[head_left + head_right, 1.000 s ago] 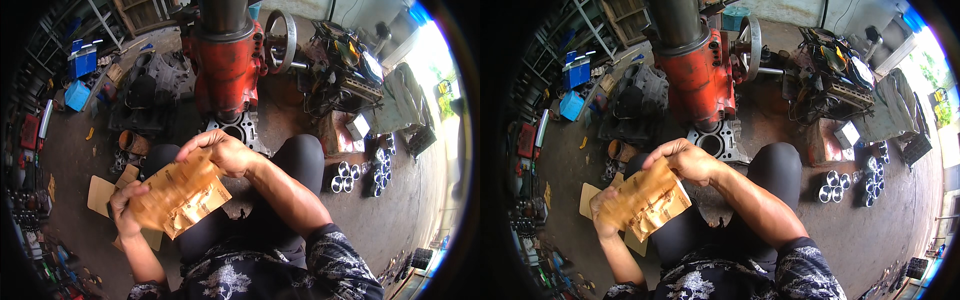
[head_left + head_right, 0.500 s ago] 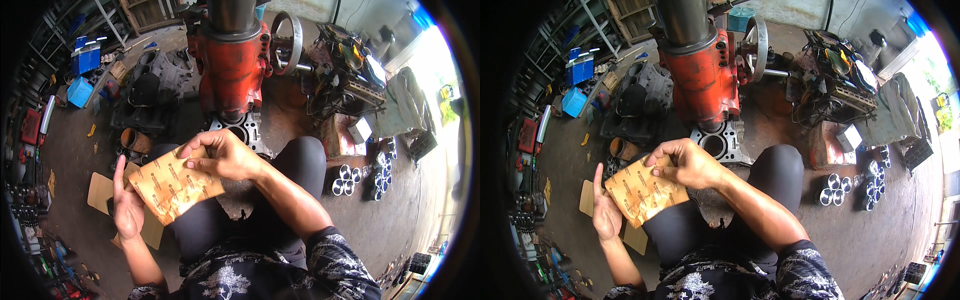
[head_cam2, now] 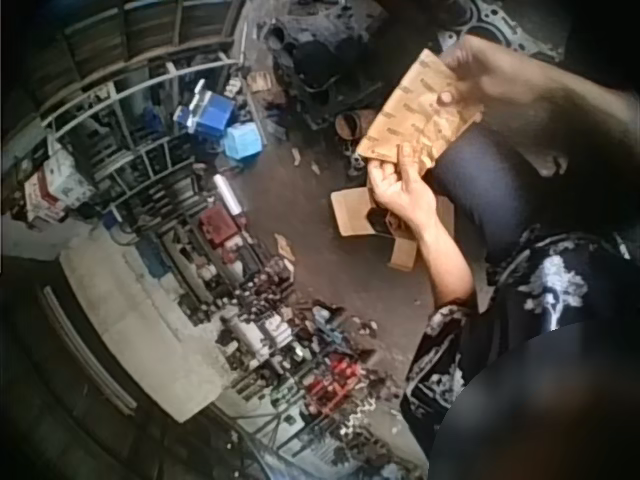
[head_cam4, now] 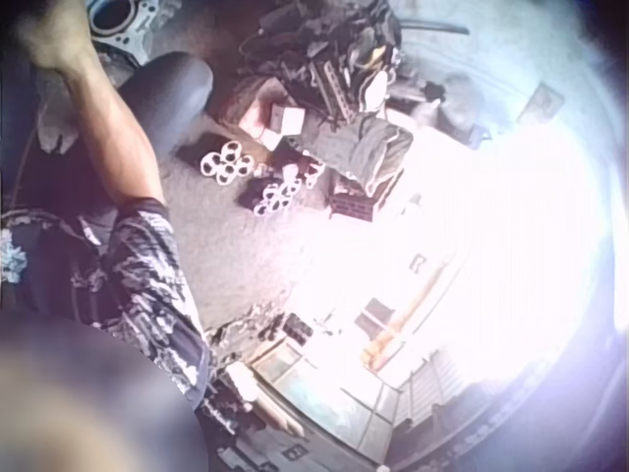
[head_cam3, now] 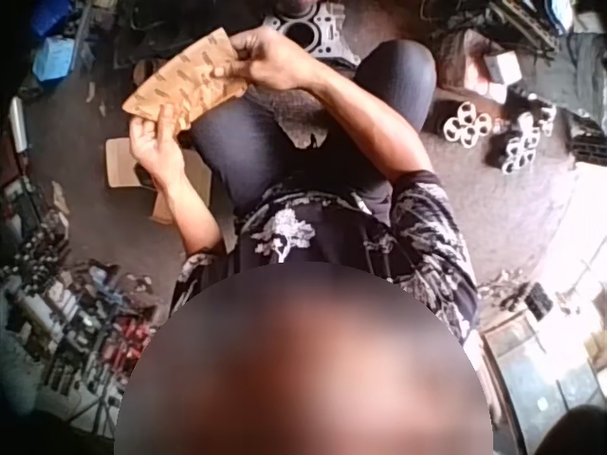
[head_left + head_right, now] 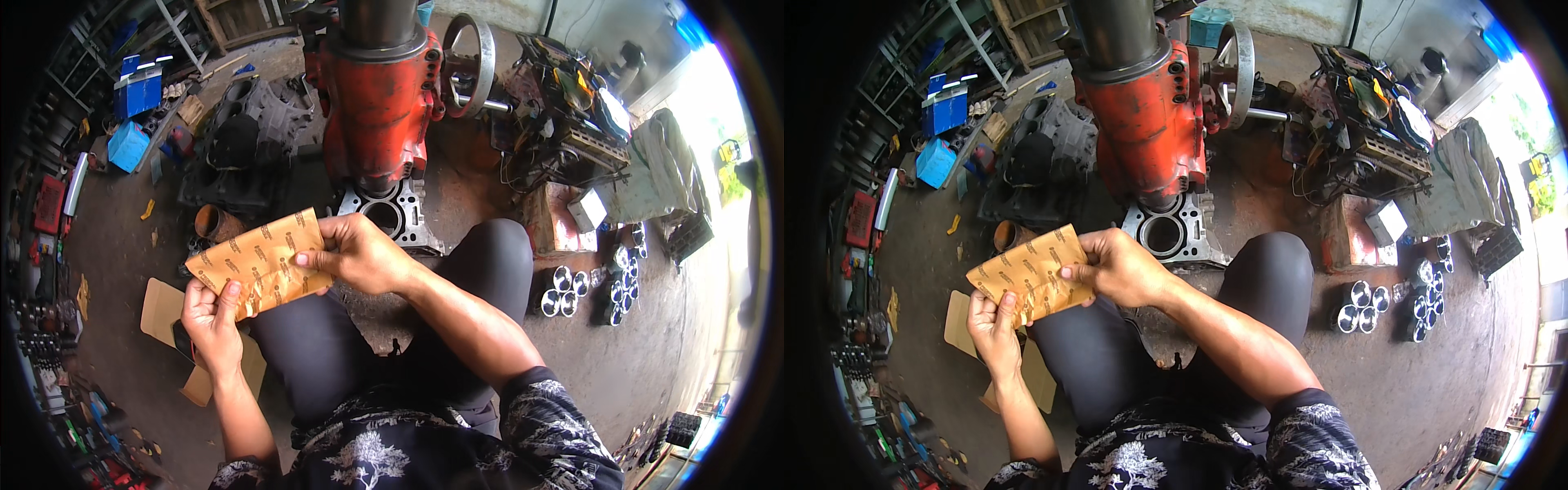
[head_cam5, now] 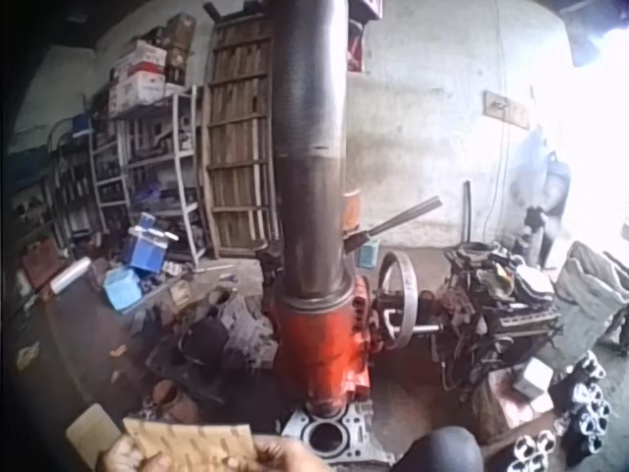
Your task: The person sits on the floor and repeatedly opens brown paper packages to remove cylindrical metal parts. They place the parts into a cardboard box and continue unpacking additional packages in the same manner.
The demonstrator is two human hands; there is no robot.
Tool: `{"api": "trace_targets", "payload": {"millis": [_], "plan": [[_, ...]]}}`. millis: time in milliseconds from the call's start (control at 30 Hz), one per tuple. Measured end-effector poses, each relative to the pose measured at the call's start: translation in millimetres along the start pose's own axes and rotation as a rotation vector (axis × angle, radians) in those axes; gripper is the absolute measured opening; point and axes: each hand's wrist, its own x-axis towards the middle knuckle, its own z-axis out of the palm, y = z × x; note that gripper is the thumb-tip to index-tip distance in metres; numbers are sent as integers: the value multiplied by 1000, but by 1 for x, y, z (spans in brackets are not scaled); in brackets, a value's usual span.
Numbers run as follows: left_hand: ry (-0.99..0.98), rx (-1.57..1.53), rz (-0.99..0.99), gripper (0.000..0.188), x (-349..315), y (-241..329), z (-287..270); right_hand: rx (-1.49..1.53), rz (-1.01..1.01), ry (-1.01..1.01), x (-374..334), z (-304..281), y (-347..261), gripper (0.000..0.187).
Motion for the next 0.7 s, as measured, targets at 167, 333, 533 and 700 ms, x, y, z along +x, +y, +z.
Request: {"api": "trace_targets", "payload": {"millis": [167, 333, 533, 700], "plan": [[63, 225, 38, 30, 0, -26, -43, -156, -98, 80, -1, 1, -6, 21], [387, 535, -136, 16, 5, -122, -187, -109, -15, 308, 1, -15, -20, 22], [227, 1206, -376, 29, -90, -263, -295, -225, -105, 238, 6, 20, -14, 23], [187, 1073, -629, 49, -123, -295, -294, -367, -123, 143, 24, 66, -13, 21]]}}
